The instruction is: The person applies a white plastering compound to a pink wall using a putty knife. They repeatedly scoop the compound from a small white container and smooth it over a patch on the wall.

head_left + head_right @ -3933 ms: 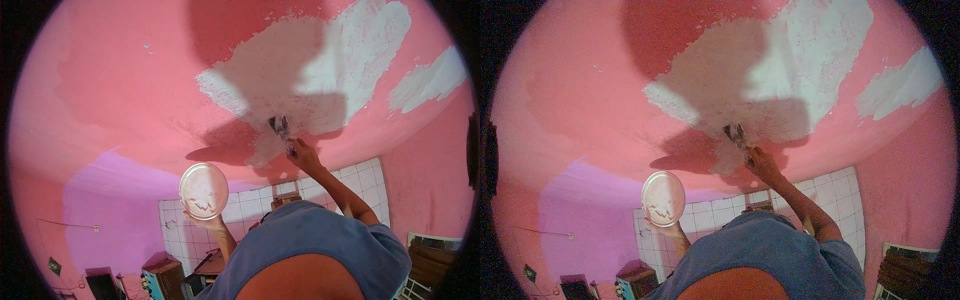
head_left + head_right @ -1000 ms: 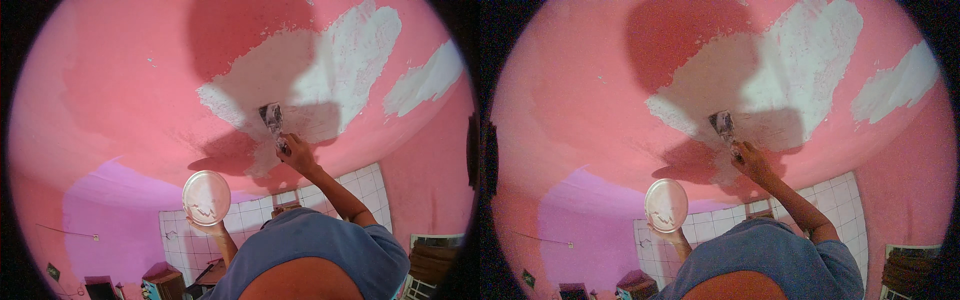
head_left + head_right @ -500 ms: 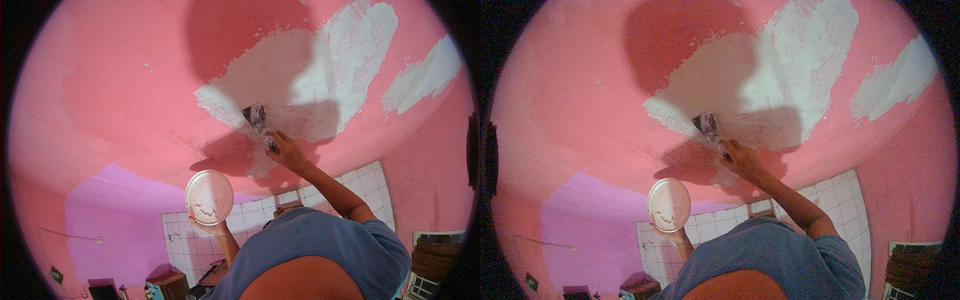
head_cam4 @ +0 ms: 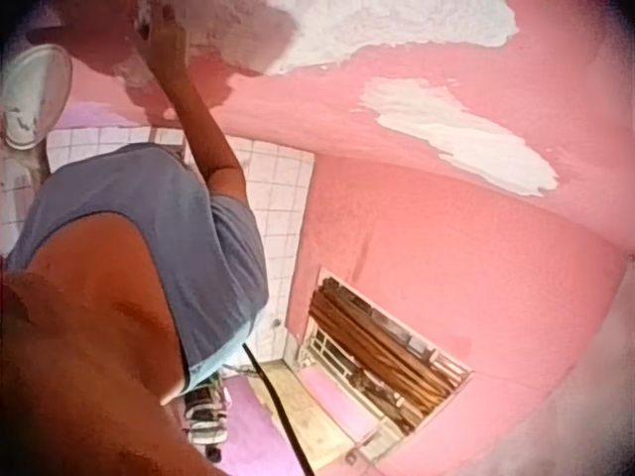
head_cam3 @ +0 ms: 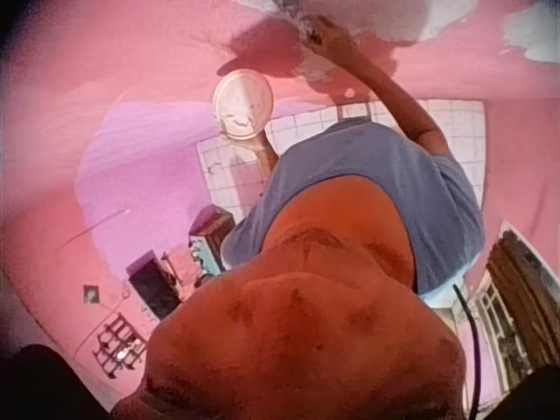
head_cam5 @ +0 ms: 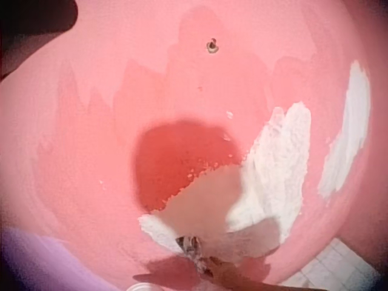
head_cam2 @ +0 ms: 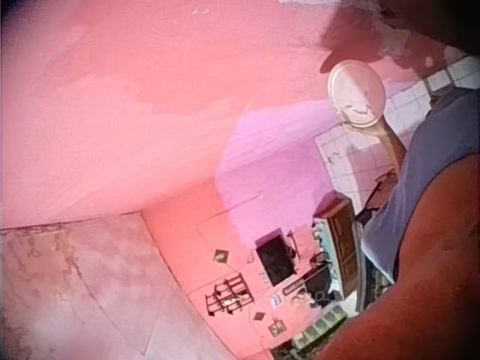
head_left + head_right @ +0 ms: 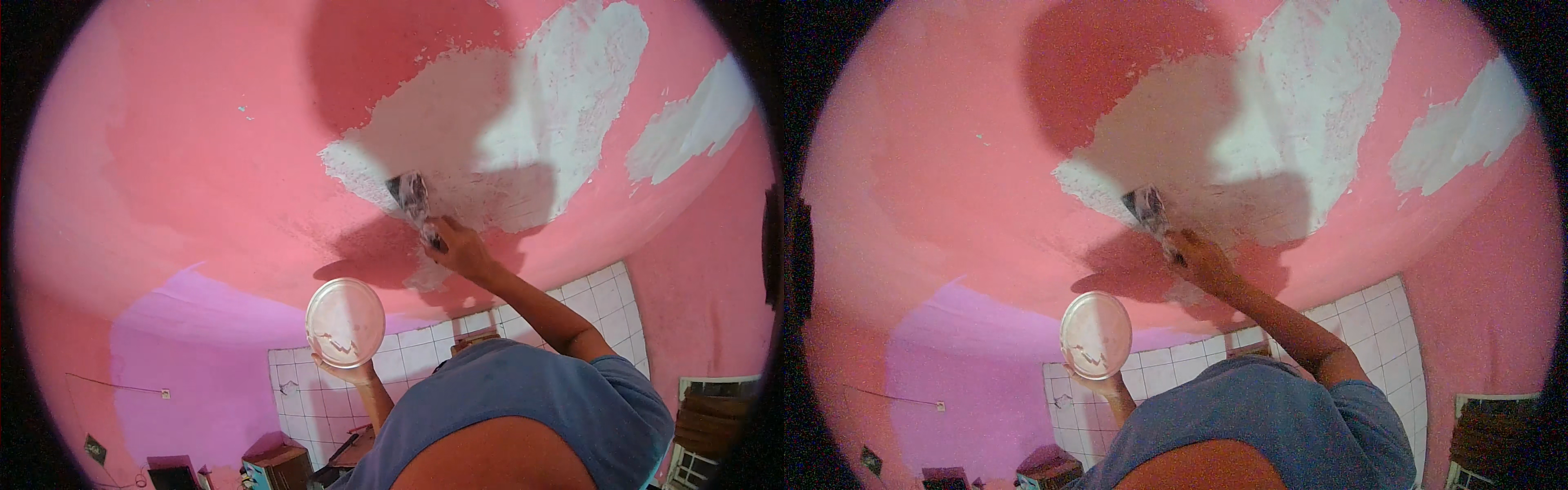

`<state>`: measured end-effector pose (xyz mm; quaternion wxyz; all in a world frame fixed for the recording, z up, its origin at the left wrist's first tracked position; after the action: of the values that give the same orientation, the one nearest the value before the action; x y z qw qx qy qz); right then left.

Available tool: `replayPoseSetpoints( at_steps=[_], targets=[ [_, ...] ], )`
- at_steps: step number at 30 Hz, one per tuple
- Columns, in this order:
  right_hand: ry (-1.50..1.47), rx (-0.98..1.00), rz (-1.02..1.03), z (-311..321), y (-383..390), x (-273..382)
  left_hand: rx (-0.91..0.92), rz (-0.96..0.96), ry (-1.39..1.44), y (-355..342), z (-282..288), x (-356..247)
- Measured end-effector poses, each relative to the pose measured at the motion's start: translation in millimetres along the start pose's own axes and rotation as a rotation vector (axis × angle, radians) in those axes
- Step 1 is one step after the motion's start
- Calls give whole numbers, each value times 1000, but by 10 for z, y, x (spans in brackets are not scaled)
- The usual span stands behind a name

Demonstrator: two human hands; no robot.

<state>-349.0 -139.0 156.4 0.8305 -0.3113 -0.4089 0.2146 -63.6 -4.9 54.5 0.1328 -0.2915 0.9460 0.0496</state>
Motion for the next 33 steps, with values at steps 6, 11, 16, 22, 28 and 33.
replayPoseSetpoints(
  at_steps=[6,11,16,22,28,33],
  targets=[
    [-122,168,-96,81,-106,83,11,41,39,-11,78,-27],
    [-70,-77,-47,218,-361,43,-40,31,46,-9,47,-12],
    [-22,5,-29,36,96,-121,-21,5,-9,-10,31,-26],
    [-30,107,-1,170,28,84,36,13,-31,-7,81,-57],
    [-57,7,71,402,-679,395,-39,-55,-149,20,-11,-4],
    [-16,30,42,230,-393,209,3,-50,-128,-9,53,-53]
  ],
)
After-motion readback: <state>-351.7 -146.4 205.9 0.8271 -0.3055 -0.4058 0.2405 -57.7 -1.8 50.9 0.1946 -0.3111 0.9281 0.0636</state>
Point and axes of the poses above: each hand's wrist, its own y-axis away from the middle knuckle, its own z-axis out of the back of the hand, x = y × z, the point moved 5 cm from there along -y, towards the middle knuckle, and after that the axes turned 4 degrees about -z, right-handed, at the moved point
